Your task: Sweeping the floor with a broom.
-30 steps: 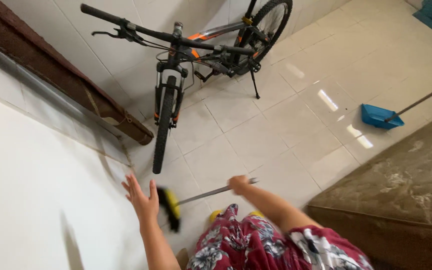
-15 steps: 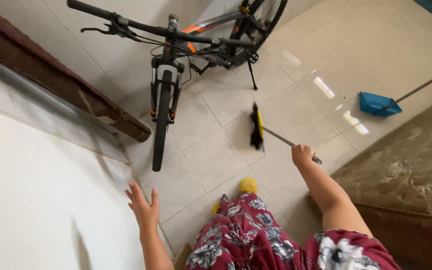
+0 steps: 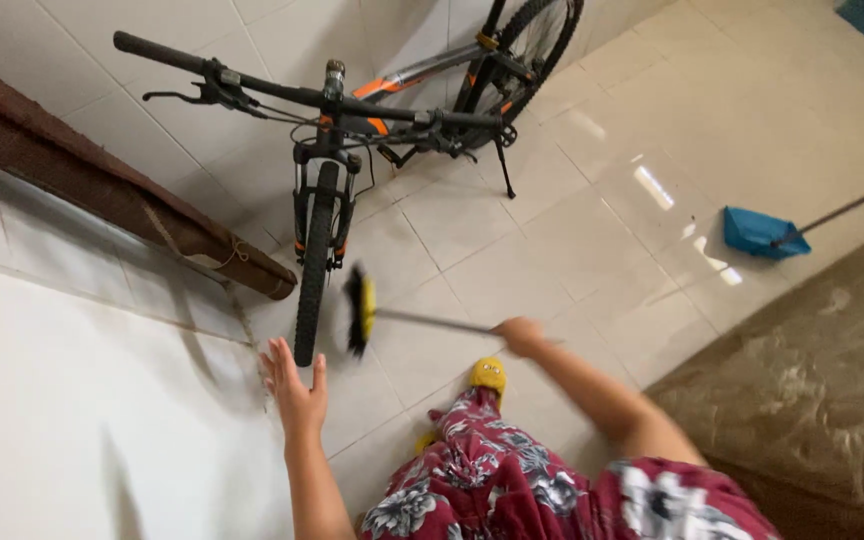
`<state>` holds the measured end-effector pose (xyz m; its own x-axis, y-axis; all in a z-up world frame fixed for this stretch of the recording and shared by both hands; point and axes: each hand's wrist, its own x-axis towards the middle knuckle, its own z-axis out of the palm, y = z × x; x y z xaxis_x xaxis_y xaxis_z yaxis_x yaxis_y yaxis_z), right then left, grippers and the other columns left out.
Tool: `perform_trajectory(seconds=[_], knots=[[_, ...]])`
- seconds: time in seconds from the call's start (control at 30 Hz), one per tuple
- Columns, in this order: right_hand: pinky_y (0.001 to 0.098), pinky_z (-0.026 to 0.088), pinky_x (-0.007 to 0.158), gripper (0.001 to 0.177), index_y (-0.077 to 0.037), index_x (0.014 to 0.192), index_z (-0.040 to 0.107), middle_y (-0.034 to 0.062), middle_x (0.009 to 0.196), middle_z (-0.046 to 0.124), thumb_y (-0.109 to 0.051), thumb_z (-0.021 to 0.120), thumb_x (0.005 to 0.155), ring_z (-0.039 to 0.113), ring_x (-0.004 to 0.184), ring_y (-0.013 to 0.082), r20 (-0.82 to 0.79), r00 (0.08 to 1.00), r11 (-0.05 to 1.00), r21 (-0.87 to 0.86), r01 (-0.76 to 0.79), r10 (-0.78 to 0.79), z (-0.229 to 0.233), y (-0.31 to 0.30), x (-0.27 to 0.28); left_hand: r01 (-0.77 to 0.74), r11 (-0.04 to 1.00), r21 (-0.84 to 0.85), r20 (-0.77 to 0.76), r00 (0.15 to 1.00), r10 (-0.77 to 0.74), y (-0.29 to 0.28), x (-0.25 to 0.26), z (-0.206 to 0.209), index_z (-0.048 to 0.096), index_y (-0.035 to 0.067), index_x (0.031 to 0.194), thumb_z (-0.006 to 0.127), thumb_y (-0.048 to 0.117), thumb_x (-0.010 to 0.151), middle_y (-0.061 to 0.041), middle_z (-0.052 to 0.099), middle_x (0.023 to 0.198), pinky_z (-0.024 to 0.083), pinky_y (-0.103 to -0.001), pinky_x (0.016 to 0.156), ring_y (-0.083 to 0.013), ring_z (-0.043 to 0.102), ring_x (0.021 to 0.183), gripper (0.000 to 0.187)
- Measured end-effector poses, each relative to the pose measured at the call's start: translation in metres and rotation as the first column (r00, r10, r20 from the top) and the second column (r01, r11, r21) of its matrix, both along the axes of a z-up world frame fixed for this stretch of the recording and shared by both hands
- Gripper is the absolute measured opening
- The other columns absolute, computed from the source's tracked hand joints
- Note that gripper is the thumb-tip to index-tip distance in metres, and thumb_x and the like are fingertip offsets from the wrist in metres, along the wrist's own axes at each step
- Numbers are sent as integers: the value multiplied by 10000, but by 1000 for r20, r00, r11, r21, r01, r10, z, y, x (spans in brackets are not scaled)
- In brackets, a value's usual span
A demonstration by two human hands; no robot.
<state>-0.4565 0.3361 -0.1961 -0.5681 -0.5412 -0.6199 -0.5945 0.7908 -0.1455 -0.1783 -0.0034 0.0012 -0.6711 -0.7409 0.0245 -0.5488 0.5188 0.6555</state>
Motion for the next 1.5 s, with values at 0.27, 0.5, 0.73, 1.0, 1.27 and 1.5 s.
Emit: perform_trajectory(seconds=[0.27,0.5,0.73,1.0,1.27,1.5], knots=[[419,615,810,287,-199,1199,764,77,1187,778,-189,658,932,748,1081,269,18,974,971,73,-227,226,-81,-104,57,-62,996,-61,-22,998,61,6,-46,-17,262,122,1632,583,500,959,-146,203,1716,121,-646,1217,-382,75,1596,836],[477,578,811,339,-299,1261,668,15,1237,722,-297,682,923,706,1129,246,14,981,948,253,-192,195,-76,27,-152,-45,997,-69,-28,999,43,8,-93,-15,266,132,1625,579,480,979,-151,195,1709,134,-664,1208,-398,79,1589,797],[431,624,774,242,-147,1157,767,89,1136,795,-259,631,991,775,1042,275,-306,949,925,335,177,-71,34,137,-272,-41,998,-47,29,999,42,18,-137,-12,279,144,1623,582,476,976,-125,196,1716,155,-636,1219,-365,86,1596,787],[365,639,733,179,-115,1079,768,104,1049,798,-159,661,943,776,973,267,-289,952,944,331,0,102,114,92,-258,11,999,-44,8,1000,-11,34,-160,-11,277,126,1616,575,470,980,-136,193,1713,132,-637,1211,-366,84,1587,782],[484,583,803,170,-253,1001,770,51,1057,753,-330,647,913,701,1012,301,-55,878,879,-3,-476,475,108,-41,-249,-128,987,-100,-18,992,127,28,-101,-38,318,113,1608,599,472,964,-167,230,1700,145,-649,1207,-415,119,1575,790],[522,577,637,150,-256,933,784,58,922,775,-215,686,827,724,864,297,25,664,660,-140,-738,747,-56,-221,-86,-321,928,-187,-7,946,325,44,-49,-65,373,106,1589,628,475,933,-199,305,1657,216,-657,1189,-467,172,1562,794]])
